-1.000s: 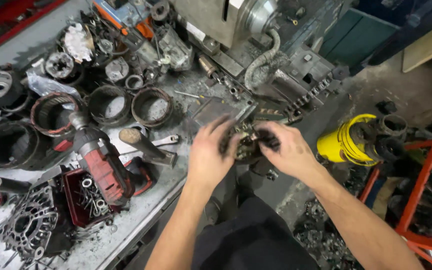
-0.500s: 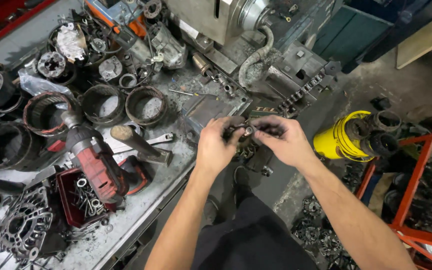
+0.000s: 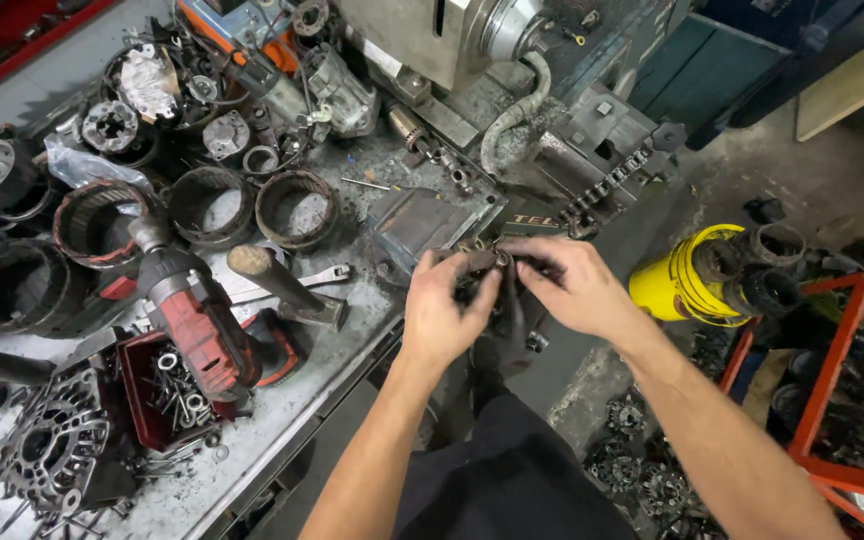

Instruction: The person cleans a small metal gear using a wire brush. They repeatedly scrub the gear's teeth and surfaces, rotating it to access different areas, and occasionally inspect it by hand.

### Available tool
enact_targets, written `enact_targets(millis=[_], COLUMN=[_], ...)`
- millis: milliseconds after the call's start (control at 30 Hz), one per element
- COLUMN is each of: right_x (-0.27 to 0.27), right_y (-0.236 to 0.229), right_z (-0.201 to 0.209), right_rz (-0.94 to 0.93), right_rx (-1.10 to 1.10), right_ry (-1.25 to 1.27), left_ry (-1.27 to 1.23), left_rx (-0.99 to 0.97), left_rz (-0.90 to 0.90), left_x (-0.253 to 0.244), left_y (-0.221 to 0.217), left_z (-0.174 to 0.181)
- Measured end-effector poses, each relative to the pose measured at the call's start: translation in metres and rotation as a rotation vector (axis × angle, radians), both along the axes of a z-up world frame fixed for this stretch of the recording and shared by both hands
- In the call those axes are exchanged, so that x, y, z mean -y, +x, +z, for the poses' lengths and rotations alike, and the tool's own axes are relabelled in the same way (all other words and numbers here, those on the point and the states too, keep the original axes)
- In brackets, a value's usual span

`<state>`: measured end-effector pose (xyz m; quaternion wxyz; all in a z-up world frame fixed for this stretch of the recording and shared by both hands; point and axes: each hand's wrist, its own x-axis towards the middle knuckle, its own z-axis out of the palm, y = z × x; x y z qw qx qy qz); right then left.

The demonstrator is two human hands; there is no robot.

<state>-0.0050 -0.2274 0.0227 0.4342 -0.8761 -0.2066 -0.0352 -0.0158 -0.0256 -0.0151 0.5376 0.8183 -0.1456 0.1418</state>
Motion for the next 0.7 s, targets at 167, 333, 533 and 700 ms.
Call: enact_targets(millis=[167, 333, 533, 700], right_x=[0.007, -0.012, -0.037, -0.051], right_y=[0.013, 0.034, 0.065, 0.071], right_z=[0.018, 0.031, 0.041, 0.019], right_rz=[0.140, -0.073, -0.157, -0.030], right_rx=[-0.009, -0.431, -0.636, -0.410], right_ry=[-0.067, -0.172, -0.849, -1.208], left_ry=[0.022, 0.024, -0.066, -0.260], left_rx=[0.035, 0.079, 0.200, 0.336], left_rz=[0.010, -0.012, -0.025, 0.113], left_x=[0.002, -0.001, -0.004, -0.001], left_y=[-0.008, -0.015, -0.017, -0.018], left_z=[-0.002, -0.001, -0.008, -0.023])
